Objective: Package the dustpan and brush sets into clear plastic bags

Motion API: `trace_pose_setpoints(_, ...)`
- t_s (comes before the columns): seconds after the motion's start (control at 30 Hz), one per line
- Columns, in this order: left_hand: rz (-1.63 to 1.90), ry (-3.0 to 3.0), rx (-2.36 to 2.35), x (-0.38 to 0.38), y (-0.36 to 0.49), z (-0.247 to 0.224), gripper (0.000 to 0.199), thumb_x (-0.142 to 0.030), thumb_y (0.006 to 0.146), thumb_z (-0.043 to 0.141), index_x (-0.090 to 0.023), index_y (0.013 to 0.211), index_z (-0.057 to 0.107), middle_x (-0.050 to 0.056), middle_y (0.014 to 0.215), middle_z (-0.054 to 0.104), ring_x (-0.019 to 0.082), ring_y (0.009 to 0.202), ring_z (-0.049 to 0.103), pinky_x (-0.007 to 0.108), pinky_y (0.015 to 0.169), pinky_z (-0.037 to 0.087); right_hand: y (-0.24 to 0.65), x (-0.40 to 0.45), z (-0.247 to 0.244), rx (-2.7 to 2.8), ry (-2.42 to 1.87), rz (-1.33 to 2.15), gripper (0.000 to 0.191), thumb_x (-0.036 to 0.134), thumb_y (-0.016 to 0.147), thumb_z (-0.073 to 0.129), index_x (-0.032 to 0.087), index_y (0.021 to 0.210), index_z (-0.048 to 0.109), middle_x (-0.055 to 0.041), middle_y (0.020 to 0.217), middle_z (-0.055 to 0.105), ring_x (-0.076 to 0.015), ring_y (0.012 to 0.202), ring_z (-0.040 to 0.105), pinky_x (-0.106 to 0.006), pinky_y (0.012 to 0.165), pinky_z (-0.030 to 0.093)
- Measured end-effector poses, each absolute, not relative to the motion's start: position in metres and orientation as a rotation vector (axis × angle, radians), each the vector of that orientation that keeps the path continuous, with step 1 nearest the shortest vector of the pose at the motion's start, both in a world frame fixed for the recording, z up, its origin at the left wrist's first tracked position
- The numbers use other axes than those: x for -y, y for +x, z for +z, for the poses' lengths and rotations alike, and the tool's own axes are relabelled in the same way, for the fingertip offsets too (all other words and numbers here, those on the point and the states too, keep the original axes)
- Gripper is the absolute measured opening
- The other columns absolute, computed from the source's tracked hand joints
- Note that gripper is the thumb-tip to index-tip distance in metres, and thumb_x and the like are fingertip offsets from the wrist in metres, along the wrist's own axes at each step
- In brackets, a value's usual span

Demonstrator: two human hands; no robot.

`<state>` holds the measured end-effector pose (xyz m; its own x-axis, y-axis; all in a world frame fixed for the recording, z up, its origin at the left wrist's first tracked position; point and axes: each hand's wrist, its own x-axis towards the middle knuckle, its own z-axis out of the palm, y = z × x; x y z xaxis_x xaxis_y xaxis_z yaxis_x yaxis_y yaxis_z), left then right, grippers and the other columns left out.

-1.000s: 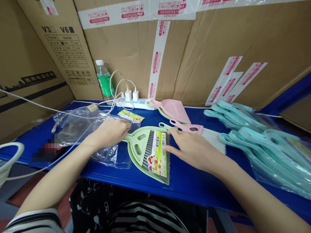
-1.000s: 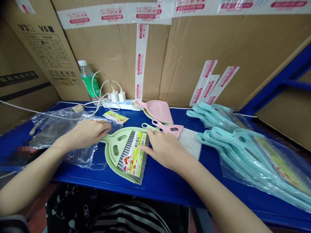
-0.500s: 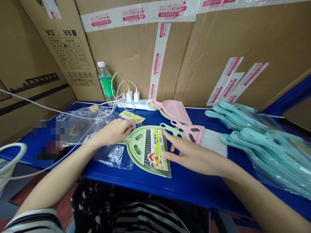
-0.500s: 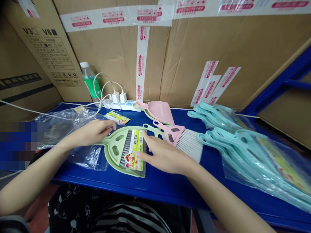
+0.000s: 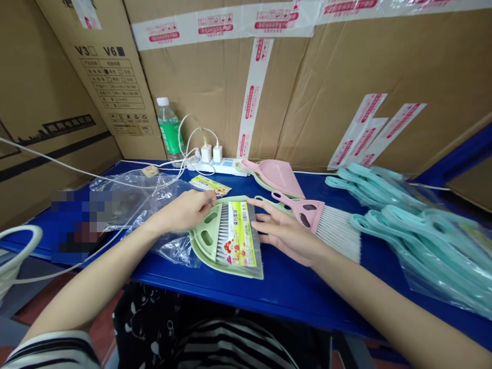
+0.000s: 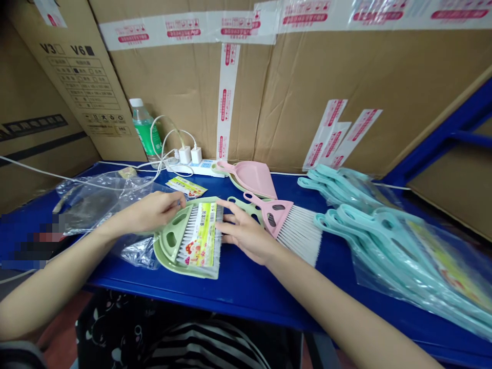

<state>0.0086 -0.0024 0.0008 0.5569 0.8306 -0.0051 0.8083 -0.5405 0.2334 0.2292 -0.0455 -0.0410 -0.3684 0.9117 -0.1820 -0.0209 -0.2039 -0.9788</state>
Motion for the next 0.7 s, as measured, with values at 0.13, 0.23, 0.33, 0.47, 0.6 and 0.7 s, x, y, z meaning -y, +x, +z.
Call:
trace_pose_setpoints(0.13, 0.306, 2.512, -1.272, 0.003, 0.010, 0.000, 0.016, -0.013, 0.083, 0.038, -0.018, 0.085, 0.052, -0.005, 0.057, 0.053, 0.010, 0.051, 0.048, 0.024, 0.057, 0.039, 0.228, 0.046, -0.047, 1.366, -1.042, 1.653, 0.050, 0.015, 0.080, 0.058, 0.024, 0.129, 0.050, -0.0090, 0.125, 0.061, -0.0202, 0.103, 0.064, -0.034, 0.075, 0.059)
trace_pose_setpoints(0.23, 0.502, 2.470, -1.174, 0.003, 0.010, 0.001, 0.013, -0.017, 0.086, 0.038, -0.018, 0.089, 0.051, -0.003, 0.067, 0.055, 0.010, 0.057, 0.051, 0.023, 0.058, 0.041, 0.230, 0.043, -0.048, 1.365, -1.047, 1.588, 0.053, 0.016, 0.078, 0.060, 0.025, 0.129, 0.051, -0.0089, 0.126, 0.061, -0.0211, 0.103, 0.063, -0.033, 0.071, 0.059)
trace_pose_setpoints(0.33, 0.621, 2.506, -1.121, 0.001, 0.007, 0.005, 0.017, -0.023, 0.089, 0.039, -0.017, 0.101, 0.050, -0.002, 0.069, 0.055, 0.011, 0.060, 0.052, 0.023, 0.059, 0.043, 0.232, 0.041, -0.047, 1.356, -1.069, 1.537, 0.055, 0.014, 0.079, 0.058, 0.026, 0.131, 0.049, -0.0086, 0.127, 0.061, -0.0209, 0.103, 0.064, -0.034, 0.073, 0.059)
trace_pose_setpoints(0.47, 0.607, 2.652, -1.377, -0.010, -0.005, 0.012, 0.027, -0.024, 0.090, 0.038, -0.017, 0.114, 0.049, 0.005, 0.086, 0.062, 0.016, 0.076, 0.060, 0.028, 0.069, 0.048, 0.232, 0.042, -0.045, 1.327, -1.113, 1.511, 0.059, 0.011, 0.079, 0.054, 0.026, 0.135, 0.046, -0.0085, 0.125, 0.062, -0.0213, 0.104, 0.064, -0.036, 0.076, 0.059)
trace_pose_setpoints(0.6, 0.184, 2.588, -2.186, -0.024, -0.020, 0.016, 0.036, -0.014, 0.088, 0.031, -0.009, 0.114, 0.055, 0.022, 0.108, 0.063, 0.031, 0.099, 0.063, 0.038, 0.077, 0.048, 0.230, 0.043, -0.045, 1.289, -1.142, 1.511, 0.062, 0.011, 0.079, 0.053, 0.028, 0.138, 0.044, -0.0082, 0.128, 0.061, -0.0212, 0.105, 0.063, -0.035, 0.077, 0.059)
trace_pose_setpoints(0.7, -0.171, 2.470, -2.276, -0.027, -0.025, 0.016, 0.039, -0.012, 0.085, 0.031, -0.009, 0.114, 0.058, 0.022, 0.102, 0.067, 0.033, 0.096, 0.066, 0.038, 0.074, 0.049, 0.229, 0.044, -0.044, 1.249, -1.156, 1.503, 0.063, 0.013, 0.080, 0.054, 0.027, 0.140, 0.042, -0.0084, 0.131, 0.059, -0.0207, 0.104, 0.064, -0.034, 0.077, 0.059)
